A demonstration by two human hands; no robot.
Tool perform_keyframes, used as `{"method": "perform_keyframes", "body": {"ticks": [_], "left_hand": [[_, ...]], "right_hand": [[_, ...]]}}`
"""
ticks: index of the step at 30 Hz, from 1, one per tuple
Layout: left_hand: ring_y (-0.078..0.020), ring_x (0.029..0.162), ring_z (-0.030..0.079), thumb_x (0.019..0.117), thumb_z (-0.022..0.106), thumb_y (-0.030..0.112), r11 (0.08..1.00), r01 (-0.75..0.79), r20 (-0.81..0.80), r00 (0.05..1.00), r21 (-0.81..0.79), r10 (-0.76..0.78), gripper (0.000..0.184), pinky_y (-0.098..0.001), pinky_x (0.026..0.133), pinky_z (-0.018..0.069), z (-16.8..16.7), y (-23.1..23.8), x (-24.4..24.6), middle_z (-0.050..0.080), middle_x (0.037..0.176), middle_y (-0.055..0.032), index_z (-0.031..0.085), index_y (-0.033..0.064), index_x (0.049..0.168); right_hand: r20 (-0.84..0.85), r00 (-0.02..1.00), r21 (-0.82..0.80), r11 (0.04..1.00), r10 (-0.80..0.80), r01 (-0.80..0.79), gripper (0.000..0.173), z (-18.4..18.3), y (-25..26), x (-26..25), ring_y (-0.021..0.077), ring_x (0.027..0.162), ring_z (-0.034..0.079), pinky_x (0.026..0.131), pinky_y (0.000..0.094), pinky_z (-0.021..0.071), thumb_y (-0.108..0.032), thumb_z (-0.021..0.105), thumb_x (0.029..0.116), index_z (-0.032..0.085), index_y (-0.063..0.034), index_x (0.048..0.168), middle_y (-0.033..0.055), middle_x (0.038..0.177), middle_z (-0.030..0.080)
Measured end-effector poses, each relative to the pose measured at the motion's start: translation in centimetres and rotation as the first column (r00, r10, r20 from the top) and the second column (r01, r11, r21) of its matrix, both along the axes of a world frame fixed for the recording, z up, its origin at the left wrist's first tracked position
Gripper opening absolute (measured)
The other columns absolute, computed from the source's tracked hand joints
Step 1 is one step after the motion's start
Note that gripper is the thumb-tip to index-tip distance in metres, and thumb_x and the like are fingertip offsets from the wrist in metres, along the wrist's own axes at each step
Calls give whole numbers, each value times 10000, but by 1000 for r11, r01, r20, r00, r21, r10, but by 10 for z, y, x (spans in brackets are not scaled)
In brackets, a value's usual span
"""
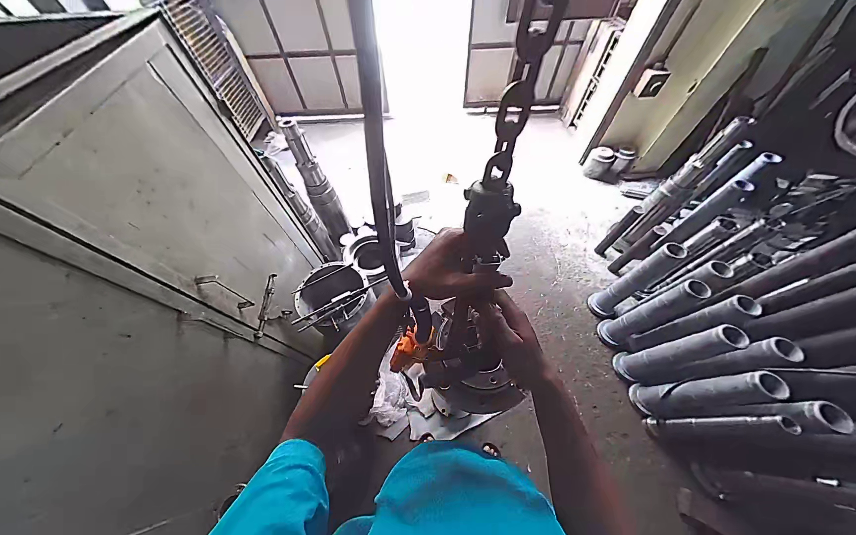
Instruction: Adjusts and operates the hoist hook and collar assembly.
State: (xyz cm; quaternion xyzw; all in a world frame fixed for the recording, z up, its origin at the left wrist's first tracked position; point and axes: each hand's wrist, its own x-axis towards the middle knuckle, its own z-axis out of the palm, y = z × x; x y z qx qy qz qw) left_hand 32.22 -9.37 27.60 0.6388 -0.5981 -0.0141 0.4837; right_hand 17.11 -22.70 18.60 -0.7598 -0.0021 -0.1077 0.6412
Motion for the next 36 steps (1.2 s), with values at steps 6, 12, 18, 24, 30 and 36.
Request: {"method": "perform_keyframes", "body": {"ticks": [6,12,18,24,30,36], "left_hand": [[-187,717,703,912,745,393,898,-423,176,900,124,400,320,-459,680,579,0,15,-17,727,793,-60,736,79,972],[-129,645,661,899,753,284,868,-484,99,864,-107,494,339,-320,628,552,-2,30,-25,687,744,-86,677,-24,1018],[-96,619,620,869,762,329,815,-537,50,828,-218,559,404,-273,602,515,-18,42,-19,652,701,-86,662,-54,948],[-143,668,677,831,799,313,808,-493,73,838,-323,540,431,-297,638,551,-24,44,-14,693,744,-141,674,-85,940],[-23,705,653,1031,517,532,821,-358,88,895,-445,438,599,-216,672,553,-45,49,1,680,762,-64,660,-49,1000],[52,725,601,1036,552,340,869,-311,-133,950,-385,282,358,-180,673,532,-40,65,28,638,782,48,649,16,921]], "right_hand": [[91,988,-70,989,-124,130,364,8,-3,-13,59,558,540,520,264,499,-360,390,1070,658,-115,1092,-41,696,576],[321,925,-193,941,-206,276,397,57,17,-13,7,510,483,454,206,444,-320,396,1091,666,-79,1255,-52,704,577],[388,892,-111,949,-233,296,400,62,44,2,-22,544,501,493,173,464,-327,411,1097,653,-49,1251,-65,721,584],[429,870,-180,922,-241,344,435,59,52,6,-20,564,524,501,184,474,-341,405,1099,638,-13,1262,-51,740,613],[630,701,-101,859,-335,501,322,83,57,3,-45,726,600,659,189,546,-279,445,1101,606,-45,1252,-65,897,663],[674,660,-120,832,-333,541,207,141,46,-25,-60,798,622,701,179,559,-213,452,1094,611,-105,1171,-147,948,653]]}}
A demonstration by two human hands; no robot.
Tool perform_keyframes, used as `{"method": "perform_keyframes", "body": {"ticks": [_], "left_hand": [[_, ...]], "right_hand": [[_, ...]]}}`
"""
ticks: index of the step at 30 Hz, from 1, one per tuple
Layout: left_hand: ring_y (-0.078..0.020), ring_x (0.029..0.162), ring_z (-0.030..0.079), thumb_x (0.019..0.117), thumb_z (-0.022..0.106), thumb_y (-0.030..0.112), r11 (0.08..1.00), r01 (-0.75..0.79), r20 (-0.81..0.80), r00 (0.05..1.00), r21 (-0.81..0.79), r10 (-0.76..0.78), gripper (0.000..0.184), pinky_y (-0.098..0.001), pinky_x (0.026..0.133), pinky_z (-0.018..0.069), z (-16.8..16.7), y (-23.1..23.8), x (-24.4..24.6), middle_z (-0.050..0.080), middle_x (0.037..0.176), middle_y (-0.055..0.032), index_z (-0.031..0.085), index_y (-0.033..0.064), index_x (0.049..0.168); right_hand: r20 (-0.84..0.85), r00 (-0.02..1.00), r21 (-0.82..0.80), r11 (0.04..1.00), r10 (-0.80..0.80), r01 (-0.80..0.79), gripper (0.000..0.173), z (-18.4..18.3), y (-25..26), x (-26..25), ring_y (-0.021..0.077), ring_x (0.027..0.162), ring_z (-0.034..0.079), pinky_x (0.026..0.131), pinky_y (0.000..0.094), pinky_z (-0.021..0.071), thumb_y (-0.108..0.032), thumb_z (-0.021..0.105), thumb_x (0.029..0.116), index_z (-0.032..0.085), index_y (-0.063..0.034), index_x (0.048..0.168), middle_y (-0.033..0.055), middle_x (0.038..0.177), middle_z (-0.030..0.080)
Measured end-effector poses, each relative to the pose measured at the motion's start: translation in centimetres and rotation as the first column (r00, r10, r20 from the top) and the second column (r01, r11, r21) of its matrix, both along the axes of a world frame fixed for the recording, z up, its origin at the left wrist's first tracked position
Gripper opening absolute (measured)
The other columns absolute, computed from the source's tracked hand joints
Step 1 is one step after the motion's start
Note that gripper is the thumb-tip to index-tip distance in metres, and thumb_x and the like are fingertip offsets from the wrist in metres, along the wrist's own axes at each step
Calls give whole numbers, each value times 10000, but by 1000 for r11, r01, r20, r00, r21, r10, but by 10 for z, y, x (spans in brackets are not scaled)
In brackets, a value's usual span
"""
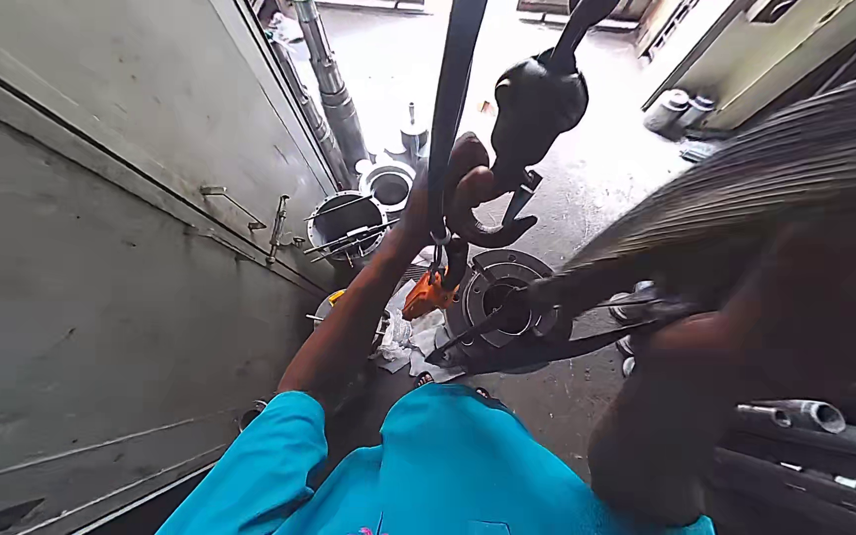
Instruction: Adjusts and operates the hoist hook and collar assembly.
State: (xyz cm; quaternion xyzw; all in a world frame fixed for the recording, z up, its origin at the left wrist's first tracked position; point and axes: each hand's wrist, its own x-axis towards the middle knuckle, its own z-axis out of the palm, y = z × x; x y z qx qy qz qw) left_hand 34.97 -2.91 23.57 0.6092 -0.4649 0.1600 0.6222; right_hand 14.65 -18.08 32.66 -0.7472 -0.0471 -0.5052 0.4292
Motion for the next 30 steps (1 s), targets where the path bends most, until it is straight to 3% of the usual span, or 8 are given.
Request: {"method": "perform_keyframes", "body": {"ticks": [4,7,11,13,17,20,25,30], "left_hand": [[-58,868,652,1090,362,273,999,-24,-294,955,28,31,404,-279,785,566,-63,37,22,699,971,-14,663,15,1013],[-194,823,683,1052,392,146,918,-303,-646,653,258,397,331,-390,735,600,-160,92,-3,685,1013,-156,563,-77,1225],[-327,1217,619,899,618,-65,897,91,-835,415,432,361,612,-514,998,521,-262,138,-117,579,1416,-218,429,-18,1480],[-289,1402,496,773,822,111,892,202,-851,440,405,286,889,-500,1123,454,-274,124,-175,487,1544,-168,394,32,1548],[-281,1437,460,664,940,422,898,-45,-725,573,439,383,1041,-447,1231,344,-265,62,-221,524,1499,-204,474,-28,1478],[-268,1098,703,776,845,400,813,-254,-577,597,524,558,555,-486,1035,525,-279,43,-216,746,1106,-164,726,-22,1116],[-341,1057,682,815,787,172,661,-271,-535,416,699,736,331,-537,971,544,-309,71,-187,702,1102,-210,722,-31,1067],[-397,1219,623,913,686,242,449,163,-467,95,878,879,385,-600,1043,476,-380,112,-207,673,1240,-242,678,4,1215]], "right_hand": [[-271,862,25,898,428,-438,266,-17,23,4,-17,605,570,501,180,533,-218,466,1078,526,-77,1295,-66,834,615],[-346,781,77,845,520,-529,254,-28,30,7,19,656,618,549,214,573,-180,477,1055,479,-93,1293,-54,855,628],[-428,645,119,747,633,-654,224,-26,33,19,16,721,648,590,202,590,-127,496,1027,476,-121,1250,-67,917,640],[-489,550,121,677,677,-726,269,-31,42,28,22,698,646,574,208,587,-85,496,983,478,-94,1251,-49,896,641],[-403,302,312,440,864,-842,247,-37,68,52,49,710,625,599,222,588,-53,474,998,487,-77,1244,-13,922,615],[-216,282,479,353,935,-804,232,-36,80,74,69,730,650,669,295,611,-65,449,1000,544,-146,1196,-62,910,658],[-128,535,692,462,835,-555,160,-58,41,127,128,711,637,775,427,599,-78,415,1014,534,-168,1070,-45,770,610],[-442,678,476,795,586,-376,220,-149,-82,213,123,851,655,840,377,589,-65,451,1003,470,-46,1221,13,962,608]]}}
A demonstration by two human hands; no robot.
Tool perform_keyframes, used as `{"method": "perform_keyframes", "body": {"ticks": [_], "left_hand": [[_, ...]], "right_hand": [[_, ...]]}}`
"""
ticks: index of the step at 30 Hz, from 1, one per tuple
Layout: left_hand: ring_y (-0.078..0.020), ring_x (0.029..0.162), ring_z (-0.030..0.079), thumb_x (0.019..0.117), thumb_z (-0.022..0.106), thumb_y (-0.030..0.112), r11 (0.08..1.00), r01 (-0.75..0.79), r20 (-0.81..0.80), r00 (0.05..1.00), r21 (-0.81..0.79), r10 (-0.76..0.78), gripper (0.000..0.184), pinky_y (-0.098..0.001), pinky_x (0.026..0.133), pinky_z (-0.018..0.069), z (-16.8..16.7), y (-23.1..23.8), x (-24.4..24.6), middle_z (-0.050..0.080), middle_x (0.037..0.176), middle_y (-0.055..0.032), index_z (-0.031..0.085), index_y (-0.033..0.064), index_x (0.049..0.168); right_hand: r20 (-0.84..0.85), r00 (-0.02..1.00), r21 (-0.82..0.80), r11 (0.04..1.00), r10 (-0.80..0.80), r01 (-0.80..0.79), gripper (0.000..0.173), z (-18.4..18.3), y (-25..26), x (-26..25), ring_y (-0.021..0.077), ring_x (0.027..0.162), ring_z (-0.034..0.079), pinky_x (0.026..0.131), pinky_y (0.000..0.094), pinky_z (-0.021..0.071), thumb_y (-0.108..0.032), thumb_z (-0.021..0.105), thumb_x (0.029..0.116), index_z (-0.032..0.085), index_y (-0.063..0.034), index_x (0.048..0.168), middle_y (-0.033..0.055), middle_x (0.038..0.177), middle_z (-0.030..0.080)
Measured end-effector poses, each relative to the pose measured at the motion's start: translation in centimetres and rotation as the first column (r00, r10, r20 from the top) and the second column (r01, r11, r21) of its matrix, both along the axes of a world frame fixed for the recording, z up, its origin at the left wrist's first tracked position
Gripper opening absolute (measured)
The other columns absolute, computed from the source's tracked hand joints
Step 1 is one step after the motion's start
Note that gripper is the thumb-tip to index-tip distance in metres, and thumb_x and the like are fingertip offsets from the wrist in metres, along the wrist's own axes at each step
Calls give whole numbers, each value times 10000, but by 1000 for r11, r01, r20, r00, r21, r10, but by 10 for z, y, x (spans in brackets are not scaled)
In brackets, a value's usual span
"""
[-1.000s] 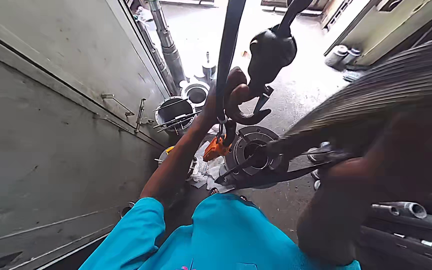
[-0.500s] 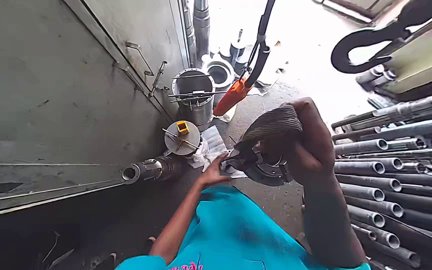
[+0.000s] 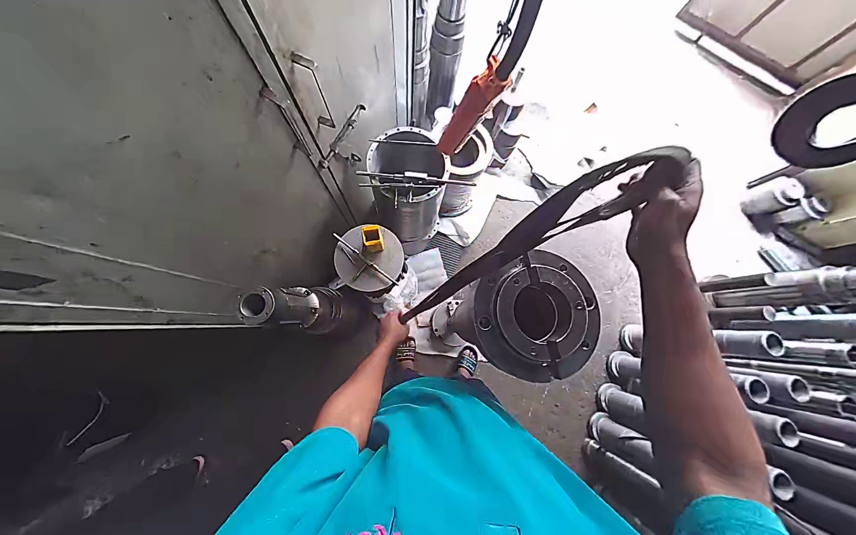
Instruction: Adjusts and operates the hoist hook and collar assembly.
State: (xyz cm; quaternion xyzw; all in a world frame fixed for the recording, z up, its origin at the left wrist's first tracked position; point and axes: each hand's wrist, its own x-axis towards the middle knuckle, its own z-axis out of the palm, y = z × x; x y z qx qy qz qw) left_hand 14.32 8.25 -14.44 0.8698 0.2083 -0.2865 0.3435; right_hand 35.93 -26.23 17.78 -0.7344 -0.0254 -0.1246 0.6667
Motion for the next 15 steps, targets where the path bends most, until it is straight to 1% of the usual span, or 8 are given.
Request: {"method": "perform_keyframes", "body": {"ticks": [1,3,6,9,10,12,13,15], "left_hand": [[-402,1240,609,915,678,247,1000,-17,-70,997,22,18,395,-601,1050,469,-5,2,-8,663,1260,-245,673,7,1229],[-403,1219,615,914,687,273,993,-115,-62,991,34,117,382,-606,1035,469,0,-5,-7,672,1231,-241,686,20,1199],[-424,1101,661,895,740,286,947,-321,104,943,24,317,346,-650,965,494,32,-16,10,703,1103,-246,710,17,1112],[-419,1033,680,885,775,328,900,-436,203,881,-4,427,410,-644,922,518,66,-23,38,704,1063,-247,696,6,1126],[-408,995,682,874,791,377,891,-452,223,866,-28,447,464,-637,902,524,69,-24,46,699,1041,-243,685,0,1123],[-396,998,681,861,812,430,890,-449,237,859,-80,454,567,-621,922,526,70,-35,49,692,1067,-250,665,-11,1187],[-391,1012,672,879,802,421,896,-430,259,858,-107,443,569,-610,940,517,68,-41,46,684,1076,-253,650,-21,1202],[-366,1015,677,919,770,338,907,-396,341,841,-142,421,472,-581,948,522,67,-51,30,692,1078,-237,652,-19,1205]], "right_hand": [[-58,998,-99,995,-2,-4,287,-24,-24,9,108,867,655,833,361,585,-65,474,974,485,-16,1257,24,996,623],[-178,984,-188,981,13,-47,337,-63,-61,24,102,824,637,777,356,578,-88,519,952,475,-18,1278,29,985,606],[-278,959,-64,997,-56,40,355,-98,-97,43,161,809,701,712,405,626,-73,576,942,466,-68,1279,50,980,658],[-337,928,116,971,-160,209,430,-122,-124,70,218,910,692,751,458,618,-46,553,977,406,-102,1377,93,1084,633],[-363,914,153,956,-182,251,462,-136,-134,76,227,922,691,760,465,614,-47,555,982,380,-118,1404,97,1086,625],[-438,876,181,936,-199,303,563,-171,-155,68,257,964,679,779,488,606,-41,580,964,345,-133,1467,128,1147,610],[-479,854,195,925,-202,327,572,-186,-164,59,267,980,666,785,496,597,-34,577,957,347,-136,1471,140,1176,597],[-557,802,239,884,-215,403,552,-217,-183,34,304,1078,651,817,523,581,-63,483,1024,292,-156,1534,183,1324,571]]}}
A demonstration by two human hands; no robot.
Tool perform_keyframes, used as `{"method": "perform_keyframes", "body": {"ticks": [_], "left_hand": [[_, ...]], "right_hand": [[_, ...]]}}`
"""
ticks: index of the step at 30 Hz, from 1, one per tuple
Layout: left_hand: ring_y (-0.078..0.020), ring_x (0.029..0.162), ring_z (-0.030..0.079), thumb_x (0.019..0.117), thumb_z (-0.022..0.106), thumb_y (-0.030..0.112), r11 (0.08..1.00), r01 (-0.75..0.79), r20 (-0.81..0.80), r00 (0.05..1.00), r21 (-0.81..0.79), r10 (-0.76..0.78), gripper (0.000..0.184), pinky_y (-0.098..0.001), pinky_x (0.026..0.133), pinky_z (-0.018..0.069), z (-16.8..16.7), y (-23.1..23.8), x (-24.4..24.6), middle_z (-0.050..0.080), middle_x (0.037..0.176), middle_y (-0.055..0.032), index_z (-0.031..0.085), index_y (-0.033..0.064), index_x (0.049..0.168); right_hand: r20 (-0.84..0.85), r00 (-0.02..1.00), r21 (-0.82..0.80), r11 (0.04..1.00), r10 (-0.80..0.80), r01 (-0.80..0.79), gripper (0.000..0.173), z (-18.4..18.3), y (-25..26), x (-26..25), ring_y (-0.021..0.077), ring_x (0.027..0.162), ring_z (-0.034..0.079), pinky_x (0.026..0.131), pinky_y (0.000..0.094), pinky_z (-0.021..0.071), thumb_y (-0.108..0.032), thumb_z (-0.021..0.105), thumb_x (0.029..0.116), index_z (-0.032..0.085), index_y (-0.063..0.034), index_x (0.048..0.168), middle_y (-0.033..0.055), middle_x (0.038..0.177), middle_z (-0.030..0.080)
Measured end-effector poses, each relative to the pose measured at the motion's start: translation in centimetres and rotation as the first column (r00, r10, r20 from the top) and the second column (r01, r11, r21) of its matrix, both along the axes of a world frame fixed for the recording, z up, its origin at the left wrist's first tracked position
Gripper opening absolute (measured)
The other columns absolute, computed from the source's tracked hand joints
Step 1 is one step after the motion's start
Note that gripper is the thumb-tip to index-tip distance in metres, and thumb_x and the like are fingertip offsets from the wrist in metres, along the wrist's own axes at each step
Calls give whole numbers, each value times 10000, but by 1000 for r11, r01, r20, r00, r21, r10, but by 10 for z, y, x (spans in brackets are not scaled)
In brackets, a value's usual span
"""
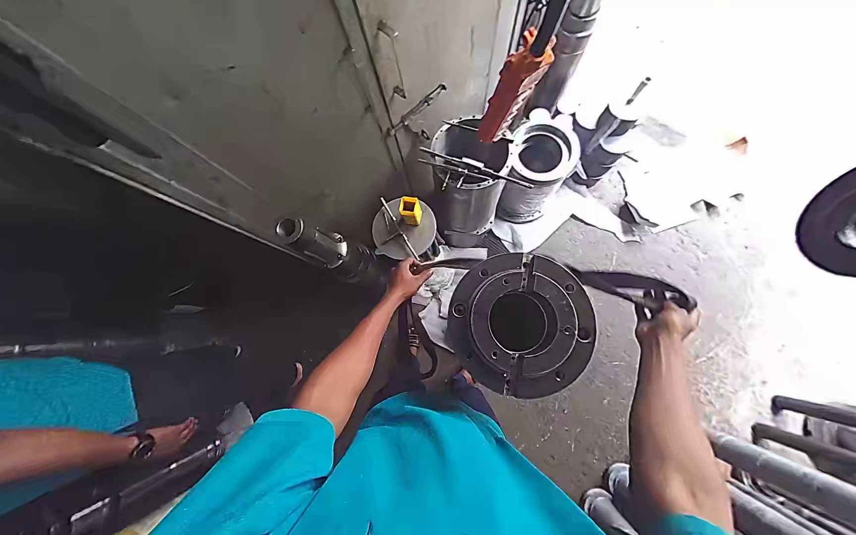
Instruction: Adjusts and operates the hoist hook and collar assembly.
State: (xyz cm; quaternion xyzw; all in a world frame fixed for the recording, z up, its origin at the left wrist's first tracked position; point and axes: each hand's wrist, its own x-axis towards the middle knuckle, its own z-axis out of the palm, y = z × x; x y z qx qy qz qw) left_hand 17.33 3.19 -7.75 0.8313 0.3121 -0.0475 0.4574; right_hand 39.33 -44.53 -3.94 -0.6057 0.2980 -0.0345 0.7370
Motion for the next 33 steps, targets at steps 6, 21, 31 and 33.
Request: {"method": "perform_keyframes", "body": {"ticks": [6,21,31,33], "left_hand": [[-333,1092,678,817,833,176,982,162,189,966,94,-178,442,-531,1011,521,20,-29,-22,699,1147,-212,674,-12,1185],[-356,1256,613,965,625,221,986,165,-264,953,38,-149,415,-546,1088,462,-55,-29,-177,661,1294,-212,620,45,1341],[-303,996,713,1000,583,267,939,310,-37,947,-149,-319,362,-519,959,540,4,-26,-234,732,1067,-182,676,5,1231],[-294,927,713,959,625,283,921,359,50,933,-149,-356,398,-515,907,555,35,-38,-226,729,1012,-178,662,-9,1228]], "right_hand": [[-57,985,51,985,-160,163,482,-57,-78,-112,271,1106,620,853,501,570,-133,353,1090,238,-161,1557,161,1332,528],[11,966,77,963,-259,257,359,-20,-45,-373,200,1094,616,867,473,547,-131,326,1079,405,-118,1429,76,1255,584],[-301,888,-666,591,347,-456,673,-14,38,-497,381,1093,651,982,531,505,-2,759,751,513,174,1352,349,1202,636],[-371,822,-731,410,431,-545,586,-13,69,-505,460,1033,663,901,637,509,-90,799,732,614,133,1241,340,1121,660]]}}
